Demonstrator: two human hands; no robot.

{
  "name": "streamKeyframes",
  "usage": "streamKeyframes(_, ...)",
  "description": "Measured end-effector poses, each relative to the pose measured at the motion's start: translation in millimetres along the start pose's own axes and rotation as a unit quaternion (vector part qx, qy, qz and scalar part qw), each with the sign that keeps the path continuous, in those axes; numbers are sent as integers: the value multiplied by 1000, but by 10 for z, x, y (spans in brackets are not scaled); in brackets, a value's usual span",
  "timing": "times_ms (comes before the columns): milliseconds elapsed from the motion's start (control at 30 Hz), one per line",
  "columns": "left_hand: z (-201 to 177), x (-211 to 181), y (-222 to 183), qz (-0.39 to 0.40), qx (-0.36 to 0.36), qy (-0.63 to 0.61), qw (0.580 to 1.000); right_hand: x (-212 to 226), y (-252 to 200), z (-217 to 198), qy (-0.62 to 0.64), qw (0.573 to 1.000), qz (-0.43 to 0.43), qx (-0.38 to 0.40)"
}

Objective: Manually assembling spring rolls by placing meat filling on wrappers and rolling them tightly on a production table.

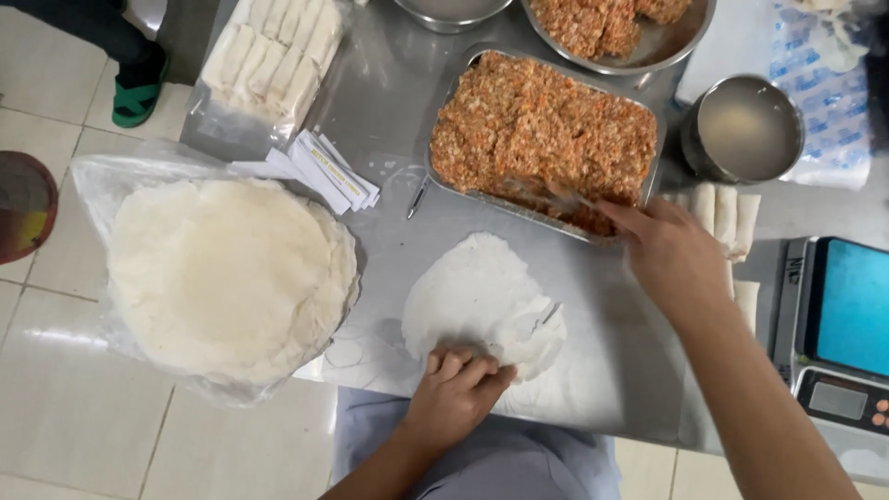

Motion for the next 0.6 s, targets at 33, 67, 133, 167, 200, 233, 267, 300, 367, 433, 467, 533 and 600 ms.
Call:
streamKeyframes(33,-19,2,6,-5,1,-19,1000,-179,-86,49,-10,999,34,23)
streamKeyframes(67,-2,28,42,-9,-3,-18,1000,-153,-103,-85,-12,999,29,23)
streamKeyframes(133,17,32,18,-9,11,-32,999,-90,-238,-284,-5,999,45,26)
streamKeyframes(167,13,20,22,-10,14,-34,999,-104,-164,-167,-4,999,46,29)
streamKeyframes(200,-7,14,29,-20,6,-28,999,-142,-104,-17,15,996,65,63)
streamKeyframes(233,-22,31,64,-28,-6,-19,999,-181,-7,116,33,992,84,92)
streamKeyframes(267,-33,-4,55,-27,-7,-18,999,-213,-61,190,33,992,83,91)
streamKeyframes(300,-38,-25,43,-45,-3,-4,999,-223,-82,278,16,992,67,102)
streamKeyframes(367,-27,-42,9,-70,5,11,997,-192,-189,357,0,992,44,119)
streamKeyframes(433,-32,-49,-25,-76,-26,50,996,-83,-330,128,58,997,-9,-50)
streamKeyframes(467,-37,-45,-44,-83,-22,52,995,80,-443,-40,62,997,-16,-44)
streamKeyframes(533,-66,-50,-40,-52,-44,66,996,419,-640,-395,276,959,-57,-35)
streamKeyframes(600,-73,-40,-45,-56,-45,72,995,605,-873,-235,360,932,-46,-16)
Point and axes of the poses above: each hand's wrist, its own y-axis towards the middle knuckle, its own z-axis out of the palm, x = y × z, the point moved 6 cm from there along y, towards the middle knuckle, and after that the axes turned 5 degrees about -z, right-handed, at the moved point
